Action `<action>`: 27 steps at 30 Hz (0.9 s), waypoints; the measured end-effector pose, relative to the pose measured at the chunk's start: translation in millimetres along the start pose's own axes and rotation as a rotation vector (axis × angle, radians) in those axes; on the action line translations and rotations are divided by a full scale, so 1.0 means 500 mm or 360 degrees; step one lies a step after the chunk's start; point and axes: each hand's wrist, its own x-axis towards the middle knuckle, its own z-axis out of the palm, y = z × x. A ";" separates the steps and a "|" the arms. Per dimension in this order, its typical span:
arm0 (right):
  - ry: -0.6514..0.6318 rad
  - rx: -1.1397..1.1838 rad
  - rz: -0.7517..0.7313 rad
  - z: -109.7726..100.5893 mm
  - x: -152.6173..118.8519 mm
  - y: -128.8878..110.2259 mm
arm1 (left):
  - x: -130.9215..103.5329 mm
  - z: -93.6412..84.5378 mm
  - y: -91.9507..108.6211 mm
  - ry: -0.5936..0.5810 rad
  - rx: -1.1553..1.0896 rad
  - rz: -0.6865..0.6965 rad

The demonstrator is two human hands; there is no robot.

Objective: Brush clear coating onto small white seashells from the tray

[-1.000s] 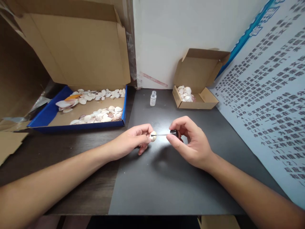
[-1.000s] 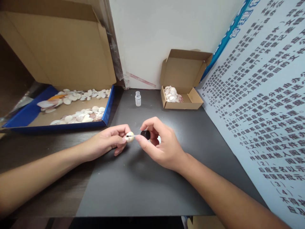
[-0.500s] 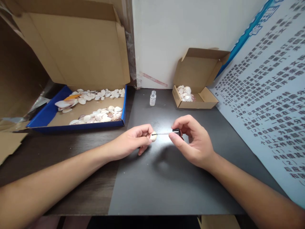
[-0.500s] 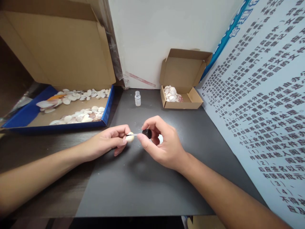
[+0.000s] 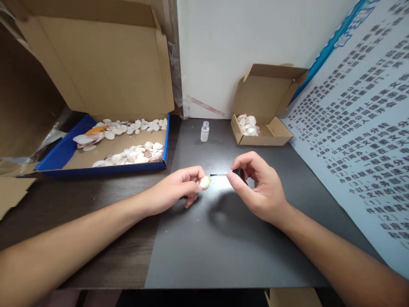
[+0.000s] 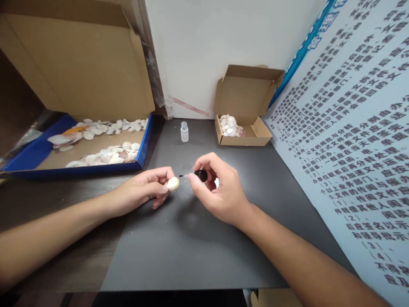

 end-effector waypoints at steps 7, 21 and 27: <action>-0.0075 0.0071 -0.0002 0.001 -0.003 -0.001 | 0.001 -0.003 -0.006 -0.0035 -0.0158 -0.0029; -0.0115 0.0143 0.0006 -0.002 -0.003 -0.001 | 0.001 -0.005 -0.006 -0.0063 -0.0131 -0.0010; -0.0184 0.0203 0.0040 0.002 -0.007 0.006 | 0.001 -0.004 -0.004 -0.0052 -0.0097 -0.0017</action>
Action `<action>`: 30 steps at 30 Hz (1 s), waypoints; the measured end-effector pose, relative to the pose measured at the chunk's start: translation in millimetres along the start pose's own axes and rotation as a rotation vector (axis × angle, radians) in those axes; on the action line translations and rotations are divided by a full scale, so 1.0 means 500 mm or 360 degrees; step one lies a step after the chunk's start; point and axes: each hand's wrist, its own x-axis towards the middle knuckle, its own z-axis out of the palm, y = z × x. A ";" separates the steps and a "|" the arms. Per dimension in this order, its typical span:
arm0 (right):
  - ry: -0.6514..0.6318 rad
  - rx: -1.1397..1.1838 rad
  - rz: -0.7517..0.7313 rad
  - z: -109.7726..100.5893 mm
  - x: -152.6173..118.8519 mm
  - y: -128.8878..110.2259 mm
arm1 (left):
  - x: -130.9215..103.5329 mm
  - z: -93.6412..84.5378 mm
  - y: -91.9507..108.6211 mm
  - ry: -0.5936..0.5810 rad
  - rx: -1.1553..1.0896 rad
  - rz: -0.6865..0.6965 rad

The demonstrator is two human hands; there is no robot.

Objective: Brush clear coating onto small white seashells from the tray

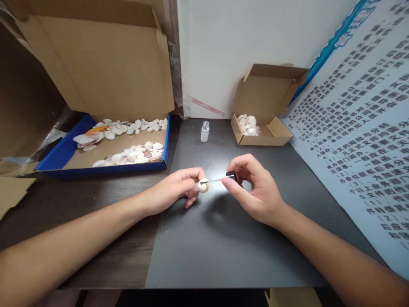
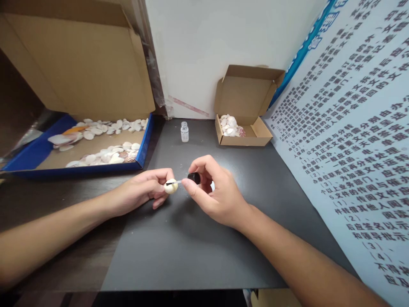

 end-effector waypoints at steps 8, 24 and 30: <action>0.0027 0.0042 -0.0044 0.000 0.001 -0.003 | 0.002 0.000 -0.001 -0.0019 0.0099 0.0019; 0.0082 -0.0041 -0.0015 0.001 0.003 -0.004 | 0.000 0.004 0.004 -0.0016 0.0201 -0.0007; -0.0002 0.0038 -0.0048 0.002 0.000 -0.002 | -0.001 0.004 0.005 -0.0039 0.0318 0.0001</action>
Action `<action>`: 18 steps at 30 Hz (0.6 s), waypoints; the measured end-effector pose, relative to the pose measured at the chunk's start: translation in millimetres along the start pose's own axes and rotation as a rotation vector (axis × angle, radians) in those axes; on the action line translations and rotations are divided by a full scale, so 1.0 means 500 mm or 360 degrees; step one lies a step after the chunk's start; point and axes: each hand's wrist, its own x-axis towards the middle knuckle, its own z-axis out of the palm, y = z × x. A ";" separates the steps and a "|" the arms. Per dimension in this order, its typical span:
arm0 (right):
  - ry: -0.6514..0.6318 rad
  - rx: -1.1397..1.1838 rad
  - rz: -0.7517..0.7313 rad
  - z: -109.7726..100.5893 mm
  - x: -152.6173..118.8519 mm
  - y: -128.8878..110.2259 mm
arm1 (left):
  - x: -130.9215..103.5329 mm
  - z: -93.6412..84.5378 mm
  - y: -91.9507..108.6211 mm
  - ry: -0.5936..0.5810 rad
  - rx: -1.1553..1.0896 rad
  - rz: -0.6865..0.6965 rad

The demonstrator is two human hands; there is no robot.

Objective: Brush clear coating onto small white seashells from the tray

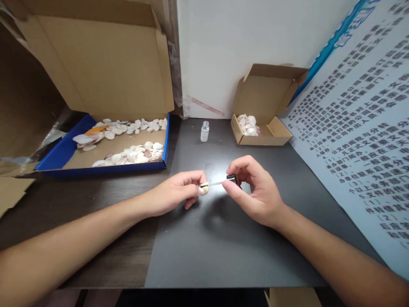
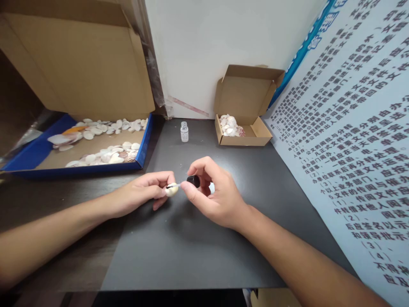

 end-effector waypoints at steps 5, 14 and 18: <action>0.0085 -0.0059 -0.0023 -0.002 0.000 0.000 | -0.002 0.000 0.003 -0.0008 0.0018 -0.0018; 0.0049 -0.0117 -0.0005 -0.002 0.003 -0.007 | -0.003 0.001 0.004 -0.0016 0.0031 -0.0011; 0.0068 -0.0086 -0.0042 -0.003 0.004 -0.009 | -0.005 0.003 0.006 -0.0026 -0.0009 -0.0023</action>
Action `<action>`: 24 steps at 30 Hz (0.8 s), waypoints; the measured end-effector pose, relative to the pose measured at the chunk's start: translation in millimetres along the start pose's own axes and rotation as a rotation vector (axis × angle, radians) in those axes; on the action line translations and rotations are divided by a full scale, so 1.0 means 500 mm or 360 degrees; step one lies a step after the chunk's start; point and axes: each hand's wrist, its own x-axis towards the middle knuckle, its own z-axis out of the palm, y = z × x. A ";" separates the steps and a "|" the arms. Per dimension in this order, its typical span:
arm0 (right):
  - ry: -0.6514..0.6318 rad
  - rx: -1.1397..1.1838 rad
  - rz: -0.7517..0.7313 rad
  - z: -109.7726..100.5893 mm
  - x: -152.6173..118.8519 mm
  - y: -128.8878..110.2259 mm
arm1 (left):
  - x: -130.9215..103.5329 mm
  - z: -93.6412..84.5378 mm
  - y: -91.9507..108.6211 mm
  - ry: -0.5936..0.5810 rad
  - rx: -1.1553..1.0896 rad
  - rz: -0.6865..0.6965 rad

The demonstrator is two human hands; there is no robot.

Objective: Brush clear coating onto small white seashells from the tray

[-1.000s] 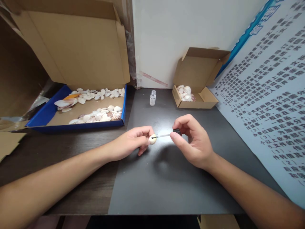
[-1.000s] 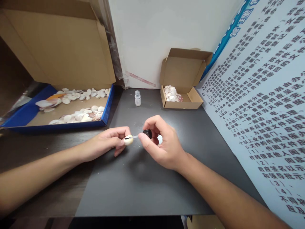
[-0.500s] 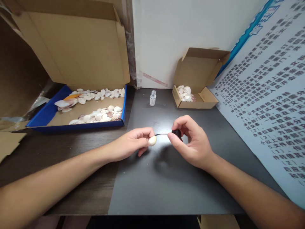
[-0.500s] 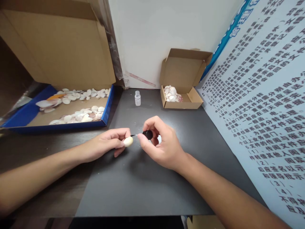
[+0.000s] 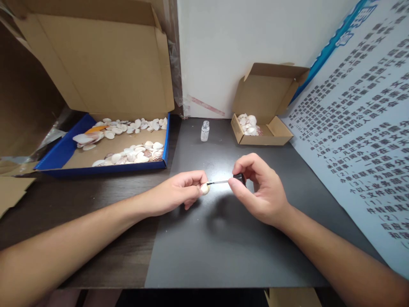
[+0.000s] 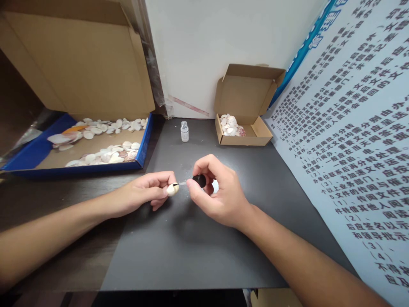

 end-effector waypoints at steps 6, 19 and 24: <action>0.0019 -0.0064 0.0008 0.002 0.001 0.000 | -0.002 0.000 0.002 -0.0034 -0.0001 -0.0001; 0.0023 -0.0024 0.0018 -0.001 -0.001 0.000 | -0.001 -0.002 0.003 -0.0030 0.0082 -0.0013; -0.0057 -0.0010 -0.0007 0.002 -0.001 0.000 | -0.002 0.000 0.005 -0.0014 0.0089 -0.0026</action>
